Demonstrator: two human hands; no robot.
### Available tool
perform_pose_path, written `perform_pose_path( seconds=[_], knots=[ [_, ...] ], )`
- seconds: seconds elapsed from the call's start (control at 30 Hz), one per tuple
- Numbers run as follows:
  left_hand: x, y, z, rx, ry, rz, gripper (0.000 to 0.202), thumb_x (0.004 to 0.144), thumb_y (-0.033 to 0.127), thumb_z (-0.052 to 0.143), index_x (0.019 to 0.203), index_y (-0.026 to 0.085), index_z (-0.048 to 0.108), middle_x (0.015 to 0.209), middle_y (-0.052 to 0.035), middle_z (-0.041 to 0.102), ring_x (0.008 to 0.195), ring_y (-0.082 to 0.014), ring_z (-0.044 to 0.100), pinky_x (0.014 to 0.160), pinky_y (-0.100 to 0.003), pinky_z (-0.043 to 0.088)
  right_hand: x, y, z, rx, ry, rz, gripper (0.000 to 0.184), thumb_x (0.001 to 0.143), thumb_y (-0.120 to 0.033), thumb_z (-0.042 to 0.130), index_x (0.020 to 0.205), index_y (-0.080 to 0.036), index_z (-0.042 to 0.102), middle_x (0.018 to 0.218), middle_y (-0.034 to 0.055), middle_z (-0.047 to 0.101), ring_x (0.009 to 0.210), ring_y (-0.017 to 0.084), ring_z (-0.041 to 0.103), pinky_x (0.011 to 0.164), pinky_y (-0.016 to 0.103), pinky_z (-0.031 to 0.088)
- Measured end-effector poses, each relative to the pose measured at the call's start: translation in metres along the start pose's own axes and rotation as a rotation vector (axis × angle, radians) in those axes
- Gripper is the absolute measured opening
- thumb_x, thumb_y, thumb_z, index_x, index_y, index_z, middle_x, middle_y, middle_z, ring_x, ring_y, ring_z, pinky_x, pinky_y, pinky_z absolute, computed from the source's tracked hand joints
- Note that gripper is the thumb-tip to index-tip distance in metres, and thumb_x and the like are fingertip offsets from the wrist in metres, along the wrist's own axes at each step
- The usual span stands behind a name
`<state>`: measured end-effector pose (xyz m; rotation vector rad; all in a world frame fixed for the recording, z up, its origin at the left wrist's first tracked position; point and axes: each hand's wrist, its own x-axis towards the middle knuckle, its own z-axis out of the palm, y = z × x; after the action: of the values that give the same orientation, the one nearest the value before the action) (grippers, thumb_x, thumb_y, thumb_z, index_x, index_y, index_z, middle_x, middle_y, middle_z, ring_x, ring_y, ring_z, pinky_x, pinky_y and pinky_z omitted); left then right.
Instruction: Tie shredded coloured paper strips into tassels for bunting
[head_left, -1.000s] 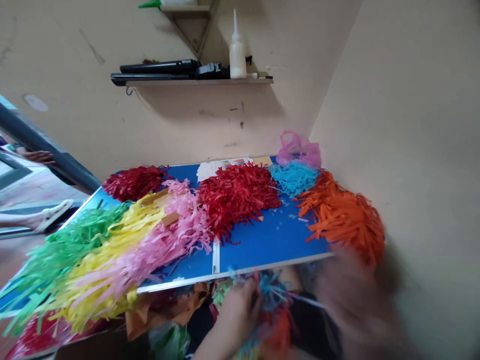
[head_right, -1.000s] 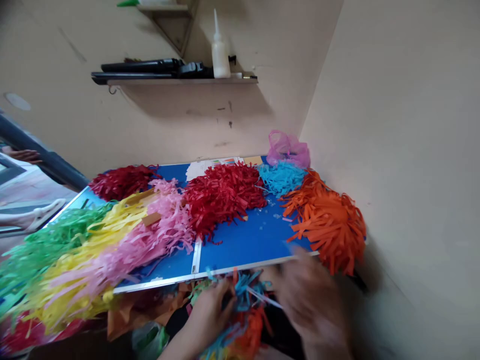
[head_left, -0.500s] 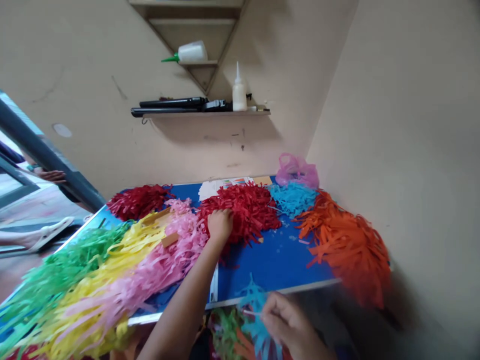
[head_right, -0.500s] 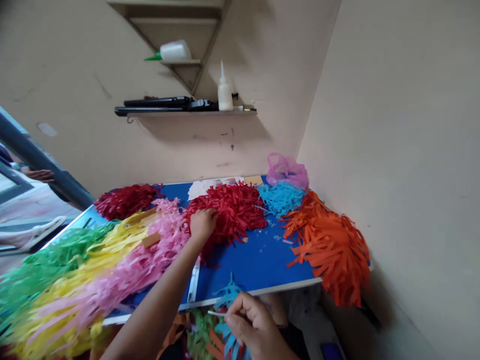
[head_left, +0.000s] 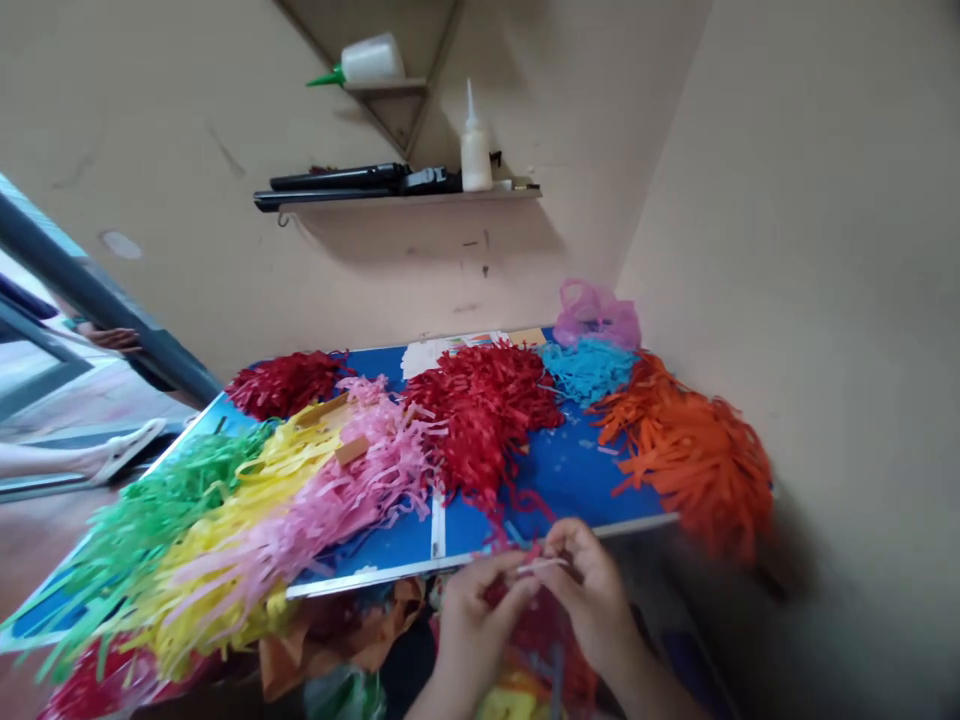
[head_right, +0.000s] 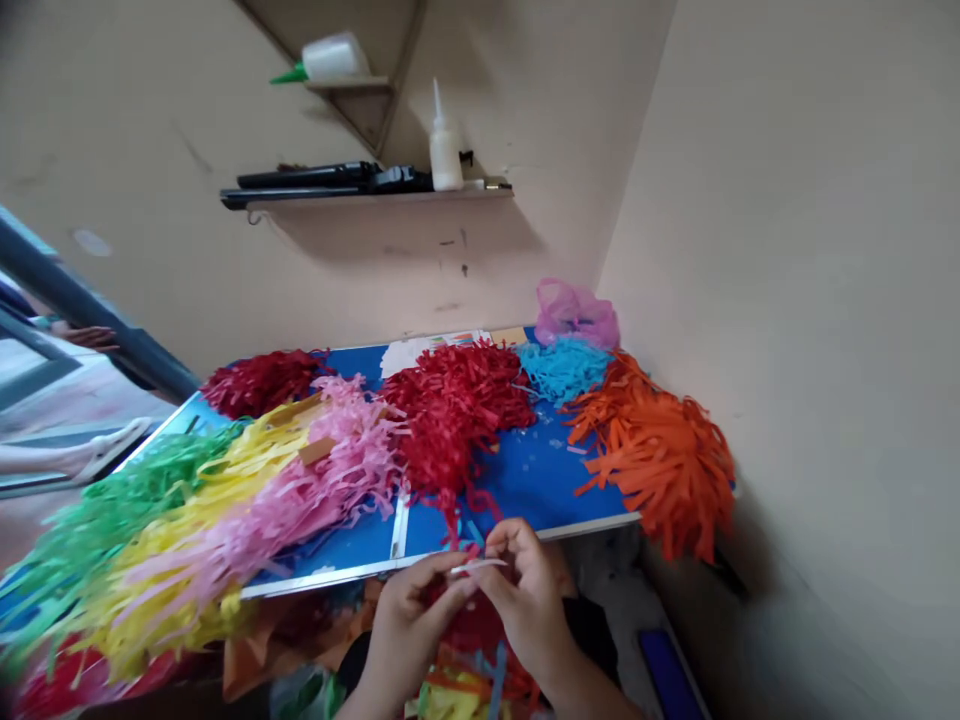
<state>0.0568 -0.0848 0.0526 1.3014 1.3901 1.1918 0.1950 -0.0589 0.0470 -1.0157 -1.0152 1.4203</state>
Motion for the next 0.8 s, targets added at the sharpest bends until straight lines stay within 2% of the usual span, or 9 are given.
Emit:
perform_pose_path(
  seconds=[0.1, 0.17, 0.3, 0.5, 0.57, 0.63, 0.7, 0.8],
  knots=[
    [-0.002, -0.010, -0.006, -0.144, -0.003, -0.122, 0.027, 0.073, 0.042, 0.075, 0.088, 0.019, 0.078, 0.060, -0.0032, 0.072, 0.057, -0.0177, 0.063, 0.060, -0.026, 0.049, 0.001, 0.004, 0.006, 0.117, -0.061, 0.095, 0.034, 0.071, -0.043, 0.078, 0.087, -0.020, 0.059, 0.070, -0.0035, 0.054, 0.053, 0.009, 0.045, 0.050, 0.020, 0.038],
    [-0.001, -0.012, -0.010, -0.187, -0.020, -0.153, 0.030, 0.072, 0.043, 0.075, 0.088, 0.018, 0.078, 0.061, -0.0038, 0.072, 0.058, -0.0170, 0.064, 0.061, -0.025, 0.048, 0.001, 0.005, 0.009, 0.078, -0.122, 0.124, 0.029, 0.071, -0.041, 0.078, 0.083, -0.019, 0.063, 0.070, -0.0020, 0.058, 0.055, 0.010, 0.048, 0.053, 0.022, 0.040],
    [0.000, -0.013, -0.012, -0.206, -0.023, -0.172, 0.033, 0.073, 0.044, 0.075, 0.092, 0.018, 0.078, 0.062, -0.0044, 0.073, 0.059, -0.0165, 0.064, 0.061, -0.024, 0.048, 0.005, 0.001, 0.009, -0.112, -0.141, 0.010, 0.016, 0.077, -0.034, 0.072, 0.073, -0.018, 0.071, 0.072, 0.0010, 0.063, 0.071, 0.016, 0.057, 0.068, 0.027, 0.045],
    [0.003, -0.015, -0.012, -0.156, -0.005, -0.169, 0.032, 0.074, 0.045, 0.073, 0.091, 0.018, 0.078, 0.063, -0.0054, 0.074, 0.063, -0.0208, 0.068, 0.066, -0.029, 0.051, 0.009, -0.004, 0.006, -0.343, -0.145, -0.120, 0.014, 0.080, -0.022, 0.062, 0.071, -0.019, 0.072, 0.075, 0.0020, 0.063, 0.071, 0.017, 0.059, 0.067, 0.026, 0.045],
    [0.003, -0.019, -0.011, -0.051, 0.019, -0.080, 0.026, 0.077, 0.041, 0.071, 0.093, 0.021, 0.078, 0.069, -0.0062, 0.076, 0.066, -0.0226, 0.069, 0.067, -0.031, 0.052, 0.009, -0.004, 0.006, -0.427, -0.110, -0.201, 0.015, 0.079, -0.019, 0.059, 0.070, -0.019, 0.071, 0.072, 0.0017, 0.062, 0.069, 0.016, 0.059, 0.066, 0.026, 0.045],
    [0.001, -0.022, -0.011, 0.090, 0.090, 0.138, 0.020, 0.079, 0.031, 0.070, 0.096, 0.027, 0.078, 0.080, -0.0058, 0.078, 0.073, -0.0229, 0.071, 0.077, -0.034, 0.053, 0.008, -0.001, 0.006, -0.500, -0.055, -0.296, 0.015, 0.077, -0.015, 0.057, 0.069, -0.019, 0.069, 0.070, 0.0010, 0.061, 0.066, 0.015, 0.058, 0.063, 0.025, 0.044],
    [-0.002, -0.025, -0.010, 0.217, 0.172, 0.401, 0.027, 0.080, 0.020, 0.068, 0.103, 0.032, 0.076, 0.088, -0.0046, 0.078, 0.079, -0.0213, 0.071, 0.086, -0.036, 0.051, 0.006, 0.001, 0.007, -0.547, -0.017, -0.372, 0.016, 0.074, -0.011, 0.055, 0.069, -0.019, 0.067, 0.068, 0.0002, 0.060, 0.064, 0.014, 0.057, 0.061, 0.023, 0.043],
    [-0.007, -0.027, -0.010, 0.280, 0.232, 0.653, 0.033, 0.083, 0.013, 0.062, 0.105, 0.033, 0.074, 0.091, -0.0046, 0.077, 0.081, -0.0195, 0.070, 0.083, -0.034, 0.053, 0.004, 0.005, 0.005, -0.587, -0.019, -0.434, 0.016, 0.076, -0.010, 0.054, 0.072, -0.019, 0.067, 0.069, 0.0000, 0.061, 0.064, 0.014, 0.058, 0.060, 0.022, 0.044]
  ],
)
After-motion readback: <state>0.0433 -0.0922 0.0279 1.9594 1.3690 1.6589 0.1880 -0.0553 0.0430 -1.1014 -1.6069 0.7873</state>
